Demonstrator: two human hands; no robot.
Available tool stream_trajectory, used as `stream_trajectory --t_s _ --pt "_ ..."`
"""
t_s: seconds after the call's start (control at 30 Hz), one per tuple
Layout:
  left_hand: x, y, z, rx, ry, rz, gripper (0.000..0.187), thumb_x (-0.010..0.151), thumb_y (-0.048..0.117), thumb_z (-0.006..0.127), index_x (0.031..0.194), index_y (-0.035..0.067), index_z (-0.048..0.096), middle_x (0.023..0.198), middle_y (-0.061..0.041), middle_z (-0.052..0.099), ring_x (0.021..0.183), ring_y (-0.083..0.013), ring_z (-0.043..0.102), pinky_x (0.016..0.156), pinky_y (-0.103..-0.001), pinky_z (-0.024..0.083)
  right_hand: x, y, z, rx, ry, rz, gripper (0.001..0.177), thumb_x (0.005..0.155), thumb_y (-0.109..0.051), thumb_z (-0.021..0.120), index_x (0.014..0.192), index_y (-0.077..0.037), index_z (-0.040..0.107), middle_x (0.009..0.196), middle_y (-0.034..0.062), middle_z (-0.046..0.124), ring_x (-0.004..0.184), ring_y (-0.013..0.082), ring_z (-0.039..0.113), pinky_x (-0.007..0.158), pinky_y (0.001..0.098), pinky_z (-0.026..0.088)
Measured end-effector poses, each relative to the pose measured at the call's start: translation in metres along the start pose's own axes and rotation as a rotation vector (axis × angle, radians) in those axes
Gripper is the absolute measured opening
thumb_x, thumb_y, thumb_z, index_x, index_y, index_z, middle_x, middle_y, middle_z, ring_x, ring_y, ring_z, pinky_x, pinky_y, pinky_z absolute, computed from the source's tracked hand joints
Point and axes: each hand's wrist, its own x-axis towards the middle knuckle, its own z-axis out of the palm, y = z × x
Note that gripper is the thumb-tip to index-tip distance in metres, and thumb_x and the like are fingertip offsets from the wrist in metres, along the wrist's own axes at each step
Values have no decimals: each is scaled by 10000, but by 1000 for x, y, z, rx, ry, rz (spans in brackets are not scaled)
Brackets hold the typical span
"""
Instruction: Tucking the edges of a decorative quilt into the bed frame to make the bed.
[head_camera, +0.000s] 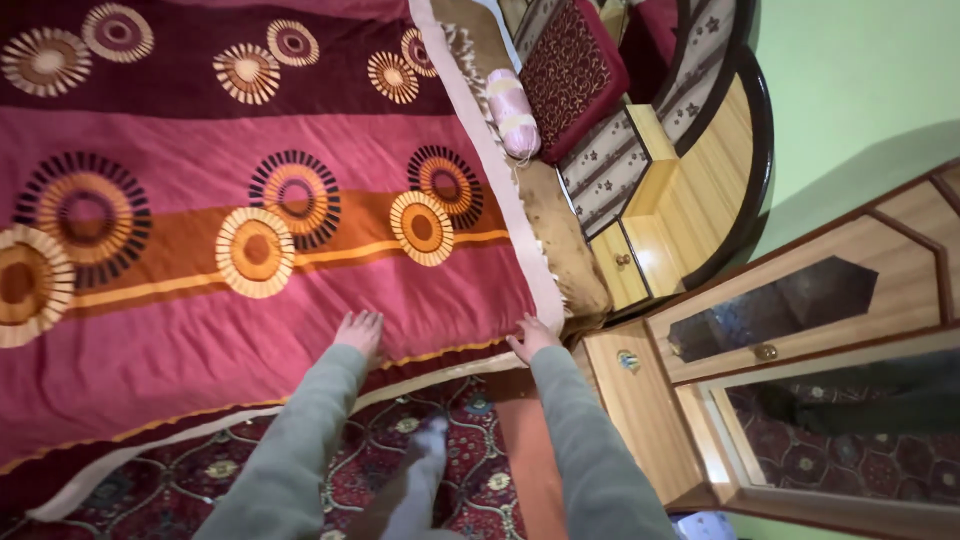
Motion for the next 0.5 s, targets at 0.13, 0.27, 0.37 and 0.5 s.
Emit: stream_trajectory --t_s 0.13,0.27,0.37,0.5 --pt "85 17 -27 -55 81 -29 1079 746 617 767 1599 104 350 1591 -87 464 1506 -281 390 1235 -551 268 31 4 -81 -31 19 -26 627 985 -608 503 1495 -244 532 1666 5 377 1541 196 331 1167 503 417" --pt "164 36 -37 -56 79 -60 1004 781 644 702 1585 137 377 1575 -63 484 1494 -248 420 1233 -519 292 108 38 -100 -27 39 -106 574 970 -557 551 1440 -230 594 1632 37 436 1503 238 410 1162 500 428" --pt "210 47 -70 -69 87 -79 975 794 660 681 1568 143 390 1546 -52 508 1467 -232 448 1225 -496 292 179 69 -102 18 68 -133 573 970 -546 546 1432 -211 597 1624 56 446 1496 252 423 1168 499 425" --pt "268 46 -119 -40 81 -38 976 788 631 691 1567 136 375 1522 -49 509 1467 -232 433 1216 -511 299 243 73 -159 -6 100 -206 555 969 -560 550 1417 -237 610 1601 57 476 1488 264 435 1156 496 429"
